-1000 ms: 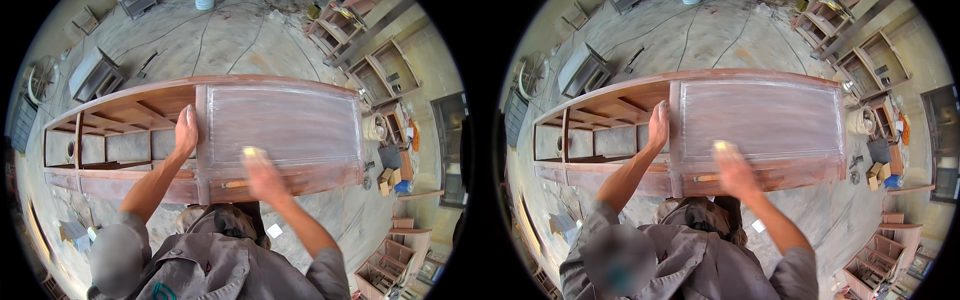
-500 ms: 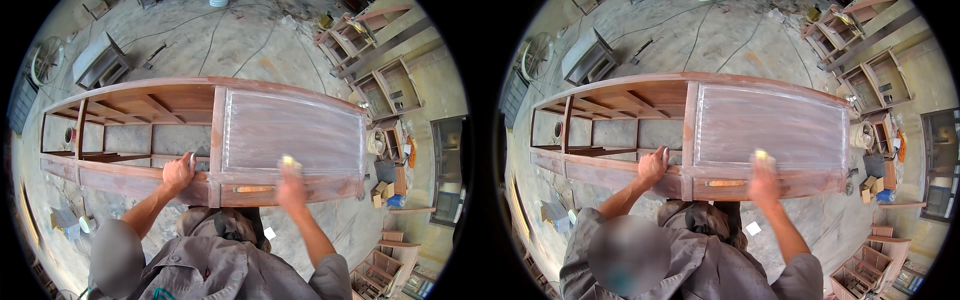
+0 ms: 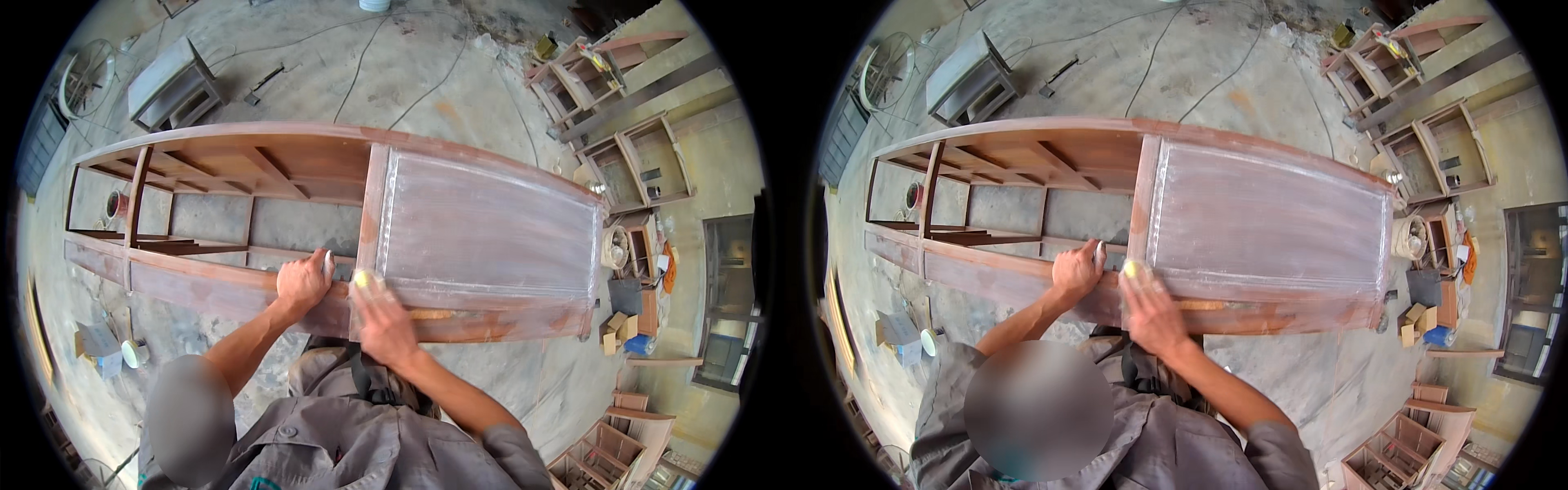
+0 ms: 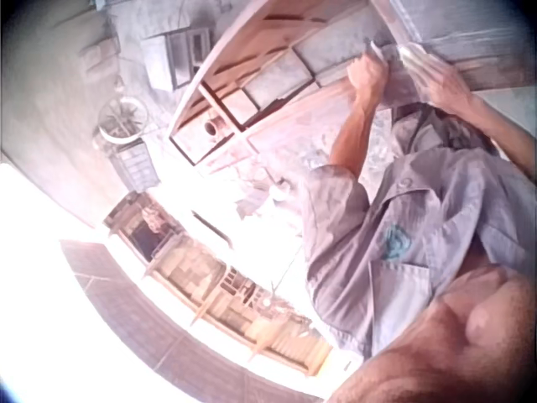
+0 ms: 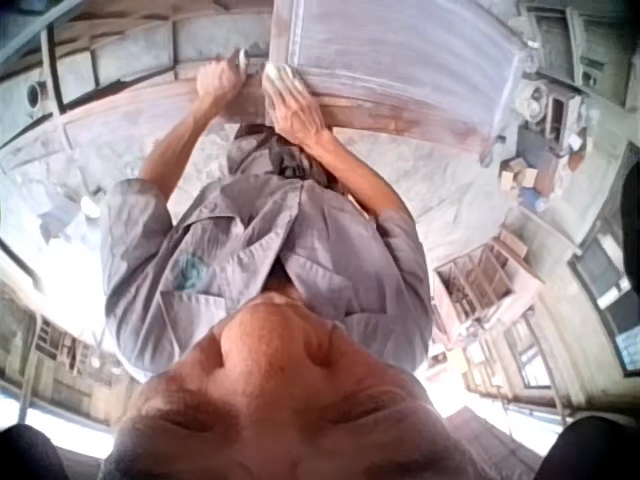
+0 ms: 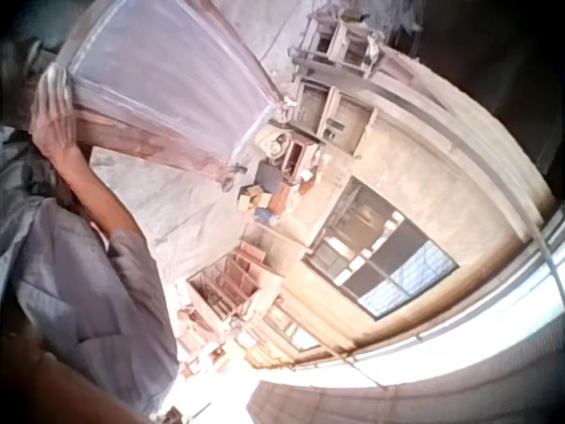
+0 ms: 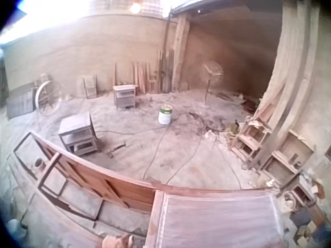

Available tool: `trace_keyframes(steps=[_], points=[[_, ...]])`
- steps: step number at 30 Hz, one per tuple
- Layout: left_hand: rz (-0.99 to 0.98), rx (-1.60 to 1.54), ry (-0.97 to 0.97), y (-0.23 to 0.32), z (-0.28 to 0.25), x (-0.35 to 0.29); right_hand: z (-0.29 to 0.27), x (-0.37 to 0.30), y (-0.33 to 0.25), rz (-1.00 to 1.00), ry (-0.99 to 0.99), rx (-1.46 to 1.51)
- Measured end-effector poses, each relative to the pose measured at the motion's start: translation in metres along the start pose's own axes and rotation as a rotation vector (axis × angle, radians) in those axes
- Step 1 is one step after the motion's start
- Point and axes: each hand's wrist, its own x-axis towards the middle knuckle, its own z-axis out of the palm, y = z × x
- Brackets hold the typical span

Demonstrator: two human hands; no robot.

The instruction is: The person sands the surface of a wooden cabinet door using a sanding block. They move the block across the flat panels and edges, applying even pressure to smooth the wood.

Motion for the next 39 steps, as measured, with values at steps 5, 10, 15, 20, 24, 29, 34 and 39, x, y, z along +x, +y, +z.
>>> trace_keyframes(steps=[5,10,15,20,24,29,34,39], points=[[-0.035,-0.015,0.018,0.0,0.002,-0.003,0.007,0.046,0.042,-0.16,-0.027,-0.043],[-0.013,-0.01,0.086,-0.001,0.004,-0.001,-0.013,0.145,0.081,-0.033,0.055,-0.085],[-0.097,-0.009,0.138,0.005,0.005,-0.003,-0.011,0.091,0.087,-0.273,-0.11,-0.118],[-0.08,0.021,0.17,0.005,0.005,0.0,-0.035,0.203,0.141,-0.279,-0.051,-0.192],[-0.133,0.058,0.173,-0.001,0.016,-0.006,-0.012,0.096,0.112,-0.626,-0.143,-0.098],[-0.189,0.064,0.115,0.002,0.007,-0.004,-0.047,0.145,0.131,-0.496,-0.261,-0.125],[-0.212,0.007,0.162,0.004,0.011,-0.006,-0.031,0.074,0.109,-0.779,-0.363,-0.025],[-0.219,0.032,0.176,0.003,0.01,-0.006,-0.044,0.096,0.102,-0.699,-0.338,-0.018]])
